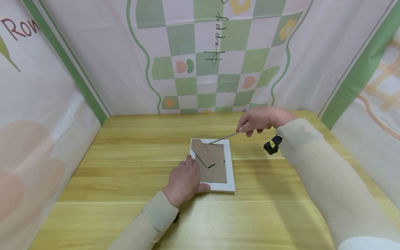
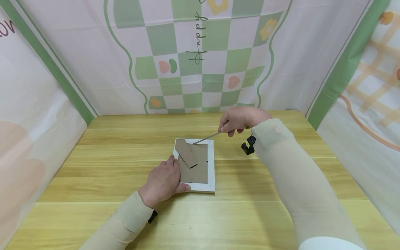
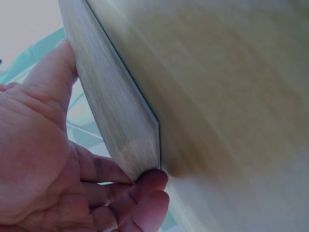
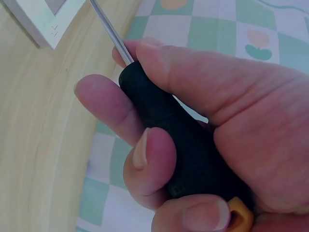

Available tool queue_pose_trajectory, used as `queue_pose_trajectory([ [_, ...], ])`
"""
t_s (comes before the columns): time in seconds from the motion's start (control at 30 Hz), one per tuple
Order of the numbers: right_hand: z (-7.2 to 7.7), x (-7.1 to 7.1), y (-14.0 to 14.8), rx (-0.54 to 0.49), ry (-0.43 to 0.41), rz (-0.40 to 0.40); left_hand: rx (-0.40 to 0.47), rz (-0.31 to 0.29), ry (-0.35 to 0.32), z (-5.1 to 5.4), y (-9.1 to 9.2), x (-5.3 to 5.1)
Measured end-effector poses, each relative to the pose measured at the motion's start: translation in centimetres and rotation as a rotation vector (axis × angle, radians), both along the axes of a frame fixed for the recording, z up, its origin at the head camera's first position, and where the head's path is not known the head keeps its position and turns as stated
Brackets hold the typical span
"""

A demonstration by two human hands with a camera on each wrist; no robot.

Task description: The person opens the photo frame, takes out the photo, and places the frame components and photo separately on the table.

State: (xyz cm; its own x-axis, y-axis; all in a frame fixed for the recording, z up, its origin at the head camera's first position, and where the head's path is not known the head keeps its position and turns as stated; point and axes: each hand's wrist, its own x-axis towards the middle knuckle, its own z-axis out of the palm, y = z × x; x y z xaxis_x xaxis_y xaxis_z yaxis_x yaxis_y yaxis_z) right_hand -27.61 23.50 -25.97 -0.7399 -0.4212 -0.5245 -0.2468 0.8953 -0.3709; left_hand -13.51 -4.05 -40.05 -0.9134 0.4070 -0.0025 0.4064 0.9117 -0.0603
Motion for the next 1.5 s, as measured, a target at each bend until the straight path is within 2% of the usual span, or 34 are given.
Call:
queue_pose_trajectory([
  [0.17,-0.6,-0.1,0.2,-0.035,-0.005,-0.006,-0.001,0.000,-0.002,-0.1,0.0,0.0],
  [0.27,-1.0,0.4,0.3,-0.060,0.027,0.019,0.009,0.008,-0.007,-0.2,0.0,0.0],
  [0.47,-1.7,2.1,0.5,-0.036,0.152,0.070,0.013,0.003,0.005,-0.2,0.0,-0.1],
  [0.7,-2.2,5.0,0.6,0.024,0.401,0.123,0.035,-0.002,0.006,-0.1,0.1,-0.3],
  [0.87,-2.7,7.0,0.6,0.052,0.513,0.114,0.032,-0.004,0.003,-0.1,0.0,-0.2],
  [1.1,-3.9,8.7,0.1,0.094,0.573,0.109,0.033,-0.003,-0.017,-0.1,-0.1,-0.2],
  [1.3,-5.0,9.1,-0.2,0.097,0.620,0.115,0.034,0.016,-0.044,0.0,-0.1,-0.2],
  [1.5,-5.6,9.2,-0.1,0.089,0.645,0.090,0.034,-0.001,-0.041,-0.1,-0.1,0.0],
])
